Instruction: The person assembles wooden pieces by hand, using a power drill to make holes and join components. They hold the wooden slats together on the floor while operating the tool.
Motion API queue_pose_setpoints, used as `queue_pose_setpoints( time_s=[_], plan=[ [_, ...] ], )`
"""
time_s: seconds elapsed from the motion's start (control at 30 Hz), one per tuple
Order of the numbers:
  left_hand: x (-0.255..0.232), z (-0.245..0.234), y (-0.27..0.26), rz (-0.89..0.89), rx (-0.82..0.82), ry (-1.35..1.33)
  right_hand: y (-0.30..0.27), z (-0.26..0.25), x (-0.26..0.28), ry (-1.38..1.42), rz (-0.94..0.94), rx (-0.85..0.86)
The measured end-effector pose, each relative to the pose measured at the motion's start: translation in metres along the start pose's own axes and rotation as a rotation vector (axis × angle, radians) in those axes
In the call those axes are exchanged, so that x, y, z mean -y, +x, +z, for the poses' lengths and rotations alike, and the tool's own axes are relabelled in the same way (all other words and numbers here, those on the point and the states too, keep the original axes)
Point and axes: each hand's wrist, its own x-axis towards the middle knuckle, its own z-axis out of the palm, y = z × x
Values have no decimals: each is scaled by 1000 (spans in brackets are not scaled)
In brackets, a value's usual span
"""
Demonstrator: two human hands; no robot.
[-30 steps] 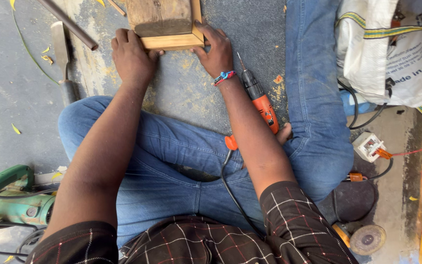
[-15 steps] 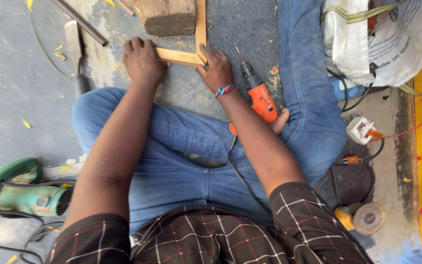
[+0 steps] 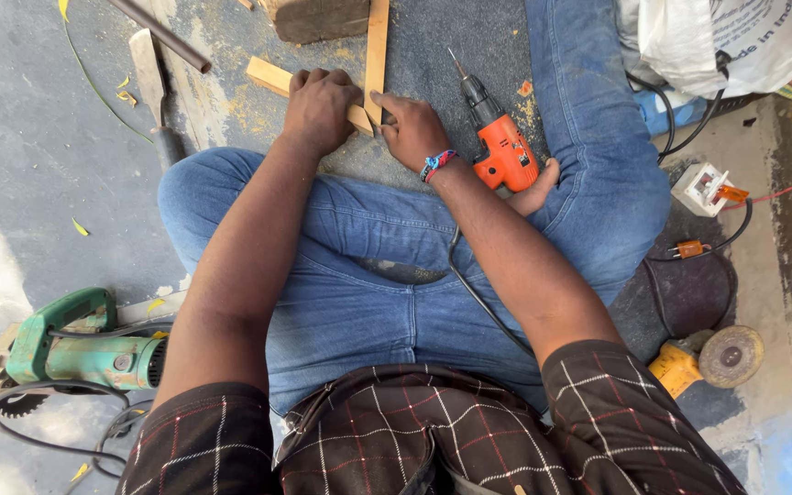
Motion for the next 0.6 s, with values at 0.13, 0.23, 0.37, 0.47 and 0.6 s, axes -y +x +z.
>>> queue_pose_setpoints(
  time_s=[0.13, 0.23, 0.37, 0.47, 0.6],
  plan=[
    [5, 0, -3, 25, -31, -22, 1, 9, -13, 80, -10, -35],
    [5, 2, -3, 34, -27, -34, 3, 8, -25, 210, 21, -15],
    [9, 3, -4, 46, -35, -38, 8, 10, -36, 219, 18, 13],
    [9, 6, -3, 74, -88, 1, 11, 10, -43, 149, -72, -60],
    [8, 7, -6, 39, -39, -21, 18, 16, -40, 190, -28, -144]
  ],
)
